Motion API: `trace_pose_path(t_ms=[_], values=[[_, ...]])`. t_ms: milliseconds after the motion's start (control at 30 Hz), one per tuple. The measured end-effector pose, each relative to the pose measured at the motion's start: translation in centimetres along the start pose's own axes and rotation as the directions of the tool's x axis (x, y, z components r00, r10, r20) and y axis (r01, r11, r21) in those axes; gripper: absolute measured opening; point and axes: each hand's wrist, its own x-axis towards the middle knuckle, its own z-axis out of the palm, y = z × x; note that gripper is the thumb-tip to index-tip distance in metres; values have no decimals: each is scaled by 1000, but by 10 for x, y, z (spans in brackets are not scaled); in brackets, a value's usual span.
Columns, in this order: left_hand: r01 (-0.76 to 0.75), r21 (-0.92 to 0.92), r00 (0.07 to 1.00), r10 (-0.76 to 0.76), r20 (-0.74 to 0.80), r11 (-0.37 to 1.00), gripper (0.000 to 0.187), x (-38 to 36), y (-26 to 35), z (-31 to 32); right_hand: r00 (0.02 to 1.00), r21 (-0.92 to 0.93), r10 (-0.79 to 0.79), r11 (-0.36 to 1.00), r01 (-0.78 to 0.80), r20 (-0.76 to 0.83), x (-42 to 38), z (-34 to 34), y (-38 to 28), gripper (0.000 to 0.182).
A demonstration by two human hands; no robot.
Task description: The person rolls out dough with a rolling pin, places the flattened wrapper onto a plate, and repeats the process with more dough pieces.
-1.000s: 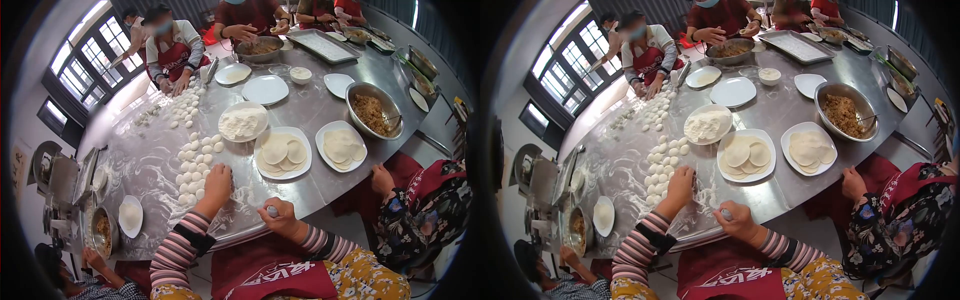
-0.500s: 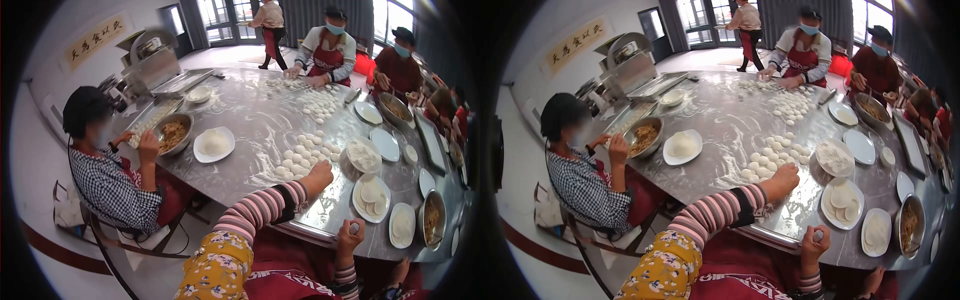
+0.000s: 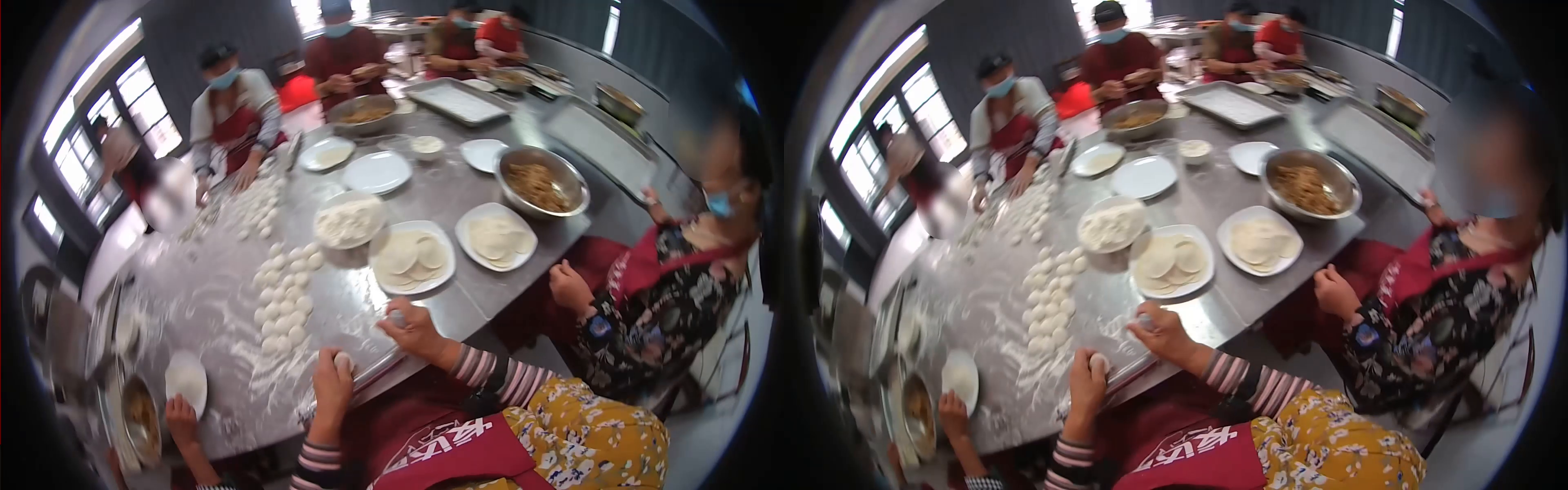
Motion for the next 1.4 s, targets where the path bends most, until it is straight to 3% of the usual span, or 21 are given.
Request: trace_pose_path(t_ms=[33, 133, 167, 200, 267, 333, 467, 533, 600, 733, 800, 867, 1000, 1200, 1267, 1333, 1367, 1400], values=[[-41, -4, 999, 41, 31, 999, 17, 6, 4, 2, 999, -22, 2, 1000, -3, -47, 3, -7, -3, 22], [17, -75, 998, -22, -65, 997, 16, 10, 7, 4, 997, 5, 68, 998, -68, 36, -5, -18, -4, 23], [1, -80, 996, -8, -85, 997, 16, 12, 2, 6, 969, 83, 244, 967, -240, -46, -16, -23, 6, 26], [-7, -84, 994, -2, -110, 996, 16, 13, -2, 7, 903, 176, 417, 901, -396, -104, -28, -30, 17, 29], [-36, -62, 992, 29, -122, 997, 16, 12, -4, 7, 533, 502, 845, 477, -722, -36, -25, -53, 18, 33], [-63, -39, 989, 58, -135, 997, 15, 10, -2, 6, 404, 650, 914, 321, -689, -23, -16, -71, 22, 33], [-64, -34, 993, 60, -106, 997, 17, 8, 1, 4, 428, 769, 888, 152, -620, 170, 4, -83, 54, 26], [-51, -56, 992, 43, -121, 997, 16, 7, 2, 2, 425, 766, 890, 154, -625, 168, 16, -74, 62, 18], [9, -73, 996, -16, -87, 997, 16, 7, 5, 0, 302, 726, 953, 186, -662, 32, 26, -65, 65, 11], [-64, -39, 993, 60, -101, 997, 15, 7, 1, 4, 305, 641, 949, 189, -744, 75, 39, -67, 66, 10], [-60, -2, 994, 60, -94, 998, 14, 7, 0, 4, 255, 630, 963, 254, -734, -90, 48, -66, 65, 10], [-64, -12, 992, 62, -106, 998, 15, 7, -1, 4, 301, 628, 947, 300, -718, -108, 56, -71, 68, 10], [-53, 10, 993, 54, -107, 999, 15, 6, -1, 3, 343, 642, 917, 390, -660, -203, 77, -79, 85, 11], [-42, 21, 996, 43, -81, 999, 15, 7, -4, 2, 253, 689, 902, 431, -583, -351, 127, -94, 138, 27], [-40, 17, 997, 41, -70, 999, 16, 9, 1, 2, 288, 688, 889, 457, -563, -355, 141, -105, 154, 32], [17, -17, 999, -18, -47, 1000, 16, 9, -1, 3, 205, 764, 916, 402, -505, -346, 157, -109, 173, 32], [3, 16, 999, -2, -55, 1000, 17, 9, -6, 6, 253, 831, 928, 360, -425, -273, 154, -122, 231, 29], [27, 35, 994, -23, -103, 999, 17, 10, -6, 6, 232, 878, 939, 326, -350, -255, 162, -117, 201, 27]])
